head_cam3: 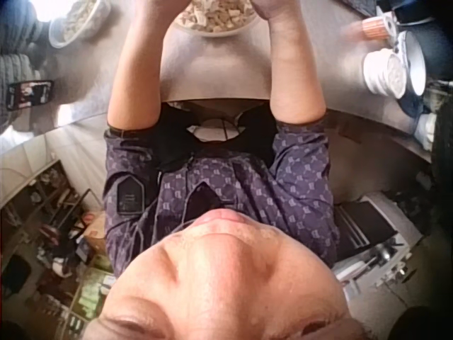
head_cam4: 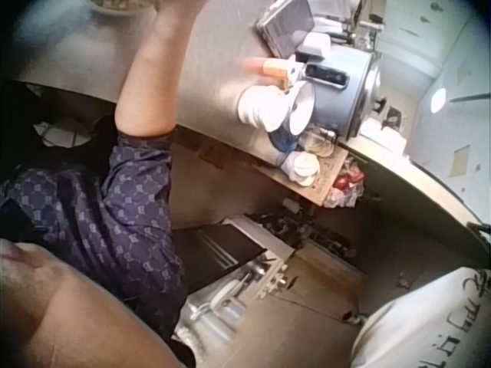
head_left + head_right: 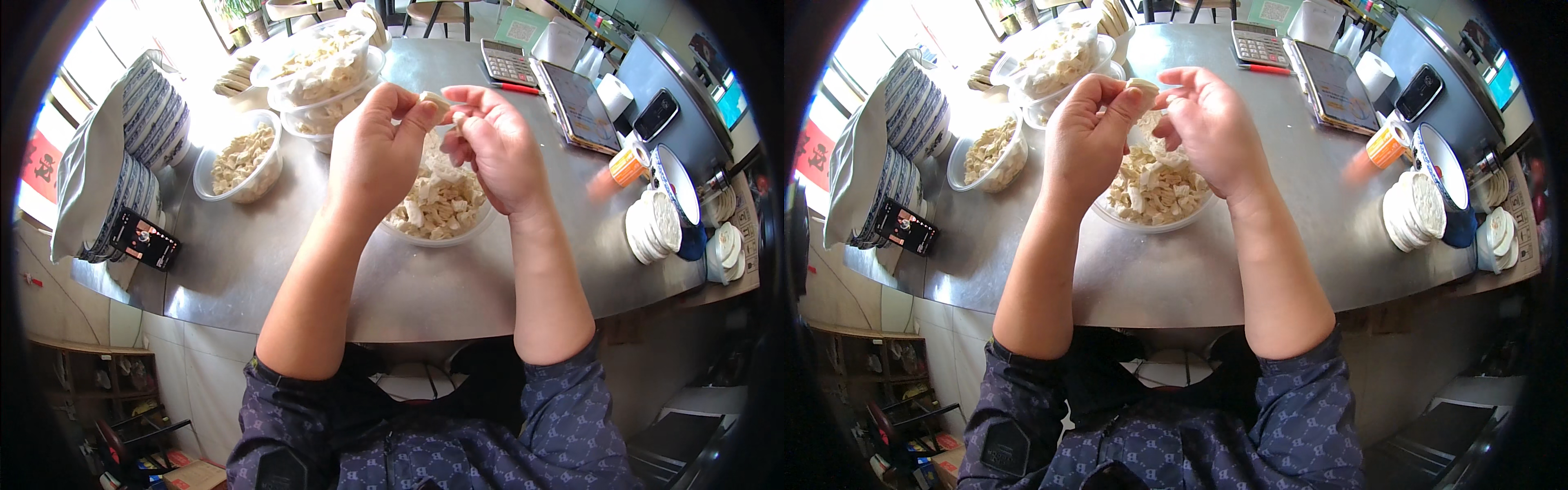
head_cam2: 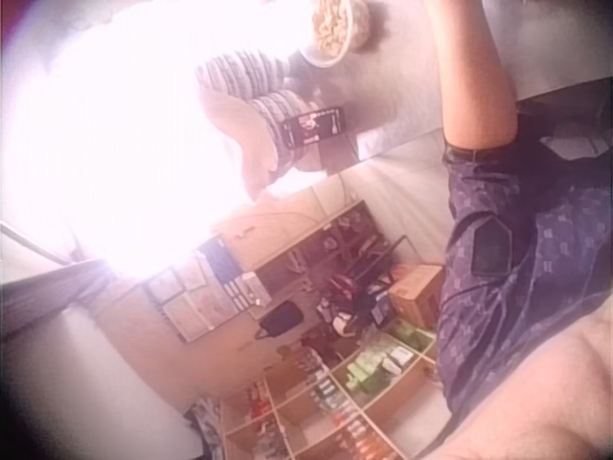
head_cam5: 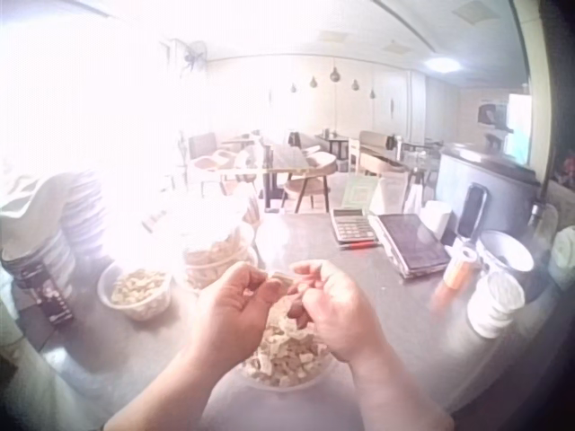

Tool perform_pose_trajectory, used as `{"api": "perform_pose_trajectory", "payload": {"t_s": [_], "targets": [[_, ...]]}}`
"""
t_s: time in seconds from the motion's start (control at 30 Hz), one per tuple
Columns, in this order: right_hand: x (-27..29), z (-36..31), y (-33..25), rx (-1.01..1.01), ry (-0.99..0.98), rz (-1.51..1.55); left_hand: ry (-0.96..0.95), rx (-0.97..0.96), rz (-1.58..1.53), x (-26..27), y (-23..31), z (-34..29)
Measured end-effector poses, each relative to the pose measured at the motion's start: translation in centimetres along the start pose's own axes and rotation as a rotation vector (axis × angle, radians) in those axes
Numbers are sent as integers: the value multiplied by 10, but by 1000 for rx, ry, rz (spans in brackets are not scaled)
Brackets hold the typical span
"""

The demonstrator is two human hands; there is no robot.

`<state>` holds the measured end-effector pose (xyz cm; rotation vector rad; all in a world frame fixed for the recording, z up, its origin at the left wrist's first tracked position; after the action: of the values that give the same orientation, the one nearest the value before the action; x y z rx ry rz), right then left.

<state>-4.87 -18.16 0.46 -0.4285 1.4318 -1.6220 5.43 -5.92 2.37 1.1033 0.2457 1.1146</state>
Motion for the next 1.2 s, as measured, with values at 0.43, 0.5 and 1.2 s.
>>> {"api": "perform_pose_trajectory", "payload": {"t_s": [0.43,0.5,1.2], "targets": [[-23,-21,-32,433,27,-595,-77,-73,36,-3,11,-4],[-24,-22,-35,507,36,-629,-65,-96,29,-1,13,-3],[-14,-8,0,40,-109,23,-76,45,-279,-1,2,2]]}}
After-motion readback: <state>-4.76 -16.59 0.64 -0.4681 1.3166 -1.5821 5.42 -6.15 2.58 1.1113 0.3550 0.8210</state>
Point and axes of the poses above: each hand's wrist, its own z-axis towards the middle knuckle, its own x-axis out of the back of the hand, y = z × x, the point moved 8 cm from there along z, towards the middle knuckle, and after that the axes turned 8 degrees about z, right-handed, at the moved point
